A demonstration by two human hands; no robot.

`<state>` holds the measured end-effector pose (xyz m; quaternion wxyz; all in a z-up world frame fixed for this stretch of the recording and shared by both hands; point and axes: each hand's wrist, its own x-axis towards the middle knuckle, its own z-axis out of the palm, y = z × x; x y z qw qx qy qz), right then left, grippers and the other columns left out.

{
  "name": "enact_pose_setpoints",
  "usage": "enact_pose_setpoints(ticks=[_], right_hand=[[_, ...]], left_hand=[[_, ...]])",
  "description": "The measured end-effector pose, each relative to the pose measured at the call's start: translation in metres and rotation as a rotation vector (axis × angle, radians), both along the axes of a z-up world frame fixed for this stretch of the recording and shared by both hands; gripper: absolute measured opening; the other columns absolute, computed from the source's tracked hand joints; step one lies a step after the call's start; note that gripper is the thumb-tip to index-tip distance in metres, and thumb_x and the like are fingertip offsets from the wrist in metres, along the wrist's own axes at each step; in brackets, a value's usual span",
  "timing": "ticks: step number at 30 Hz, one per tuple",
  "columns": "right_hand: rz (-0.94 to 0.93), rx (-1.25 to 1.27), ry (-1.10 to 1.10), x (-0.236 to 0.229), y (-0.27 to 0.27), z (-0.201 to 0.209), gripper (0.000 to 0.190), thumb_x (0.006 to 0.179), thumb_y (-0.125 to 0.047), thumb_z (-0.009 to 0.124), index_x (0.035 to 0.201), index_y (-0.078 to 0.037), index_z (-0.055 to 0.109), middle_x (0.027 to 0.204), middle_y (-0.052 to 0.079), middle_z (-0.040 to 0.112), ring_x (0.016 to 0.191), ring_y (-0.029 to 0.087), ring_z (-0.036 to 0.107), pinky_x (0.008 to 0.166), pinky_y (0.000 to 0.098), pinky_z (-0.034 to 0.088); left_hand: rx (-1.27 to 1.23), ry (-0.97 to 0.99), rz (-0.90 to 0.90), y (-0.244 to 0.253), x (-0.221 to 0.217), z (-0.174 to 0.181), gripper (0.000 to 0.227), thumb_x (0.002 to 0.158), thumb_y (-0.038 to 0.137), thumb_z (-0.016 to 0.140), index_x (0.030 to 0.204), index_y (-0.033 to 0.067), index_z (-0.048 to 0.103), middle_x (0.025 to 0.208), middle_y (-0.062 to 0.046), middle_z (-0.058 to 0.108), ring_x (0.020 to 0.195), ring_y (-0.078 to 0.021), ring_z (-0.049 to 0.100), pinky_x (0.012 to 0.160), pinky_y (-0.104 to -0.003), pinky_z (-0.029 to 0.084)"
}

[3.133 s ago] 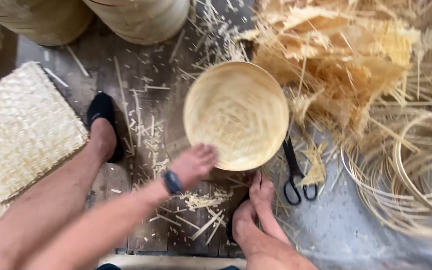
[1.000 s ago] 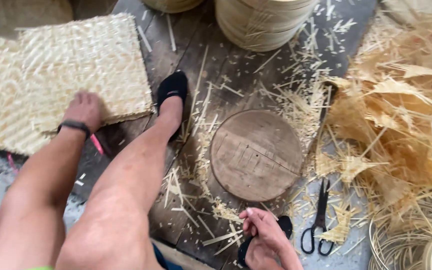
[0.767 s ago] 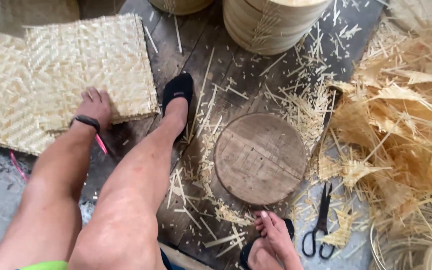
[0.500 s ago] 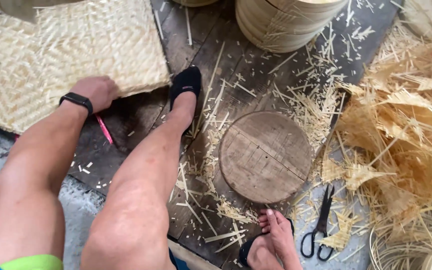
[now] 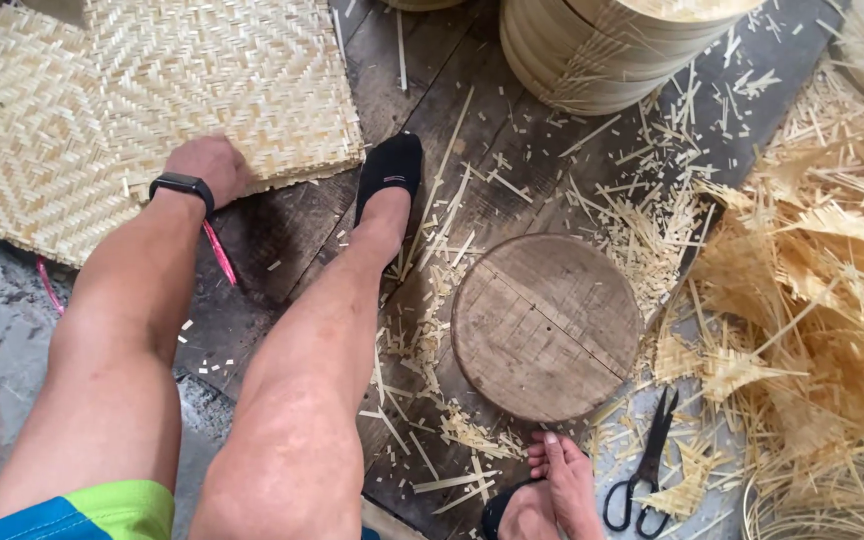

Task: Manufacturing a bamboo basket by fitting a woven base onto a wooden mold and trimming the edges with a knife and scissors.

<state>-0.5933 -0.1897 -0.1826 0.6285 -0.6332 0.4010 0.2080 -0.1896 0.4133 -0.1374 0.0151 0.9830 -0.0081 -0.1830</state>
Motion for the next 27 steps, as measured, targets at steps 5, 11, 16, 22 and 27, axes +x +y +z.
enact_pose_setpoints(ticks=[5,11,16,22,27], right_hand=[[0.009,0.011,-0.016,-0.004,-0.007,-0.014,0.04,0.103,-0.028,0.056,0.114,0.007,0.07,0.085,0.011,0.07,0.071,0.016,0.062,0.063,0.0292,0.053],[-0.022,0.01,-0.051,-0.004,-0.006,-0.007,0.039,0.103,-0.028,0.055,0.114,0.006,0.07,0.086,0.011,0.071,0.072,0.015,0.062,0.062,0.0293,0.054],[0.002,-0.121,-0.101,-0.001,-0.016,-0.003,0.038,0.104,-0.029,0.056,0.112,0.003,0.072,0.082,0.01,0.07,0.066,0.016,0.061,0.057,0.03,0.051],[-0.122,-0.048,-0.357,0.02,-0.047,0.058,0.055,0.108,-0.046,0.047,0.113,0.004,0.068,0.086,0.015,0.071,0.071,0.022,0.066,0.064,0.036,0.05],[-0.518,0.514,-0.394,0.069,-0.043,0.149,0.075,0.093,-0.062,0.04,0.119,0.004,0.065,0.109,0.016,0.073,0.096,0.027,0.072,0.091,0.0399,0.055]], left_hand=[[-0.052,-0.042,0.04,-0.001,0.004,0.043,0.023,0.1,0.016,0.059,0.092,-0.0008,0.073,0.098,-0.025,0.071,0.091,-0.0378,0.07,0.085,-0.048,0.057],[-0.433,-0.573,-0.01,0.019,0.002,0.154,0.011,0.109,0.005,0.05,0.103,0.0009,0.058,0.101,-0.021,0.07,0.08,-0.0244,0.066,0.069,-0.039,0.057],[-0.372,-0.727,-0.516,-0.097,-0.095,0.345,0.007,0.107,-0.002,0.057,0.107,-0.004,0.064,0.106,-0.017,0.075,0.089,-0.019,0.073,0.074,-0.029,0.057],[-0.244,0.128,-0.641,-0.269,-0.172,0.355,0.011,0.093,0.018,0.059,0.083,0.0134,0.059,0.067,-0.003,0.062,0.064,-0.0159,0.06,0.056,-0.031,0.056],[-0.535,0.182,-1.208,-0.346,-0.219,0.152,0.015,0.106,0.013,0.052,0.103,0.0006,0.059,0.104,-0.02,0.067,0.093,-0.0304,0.067,0.087,-0.044,0.057]])
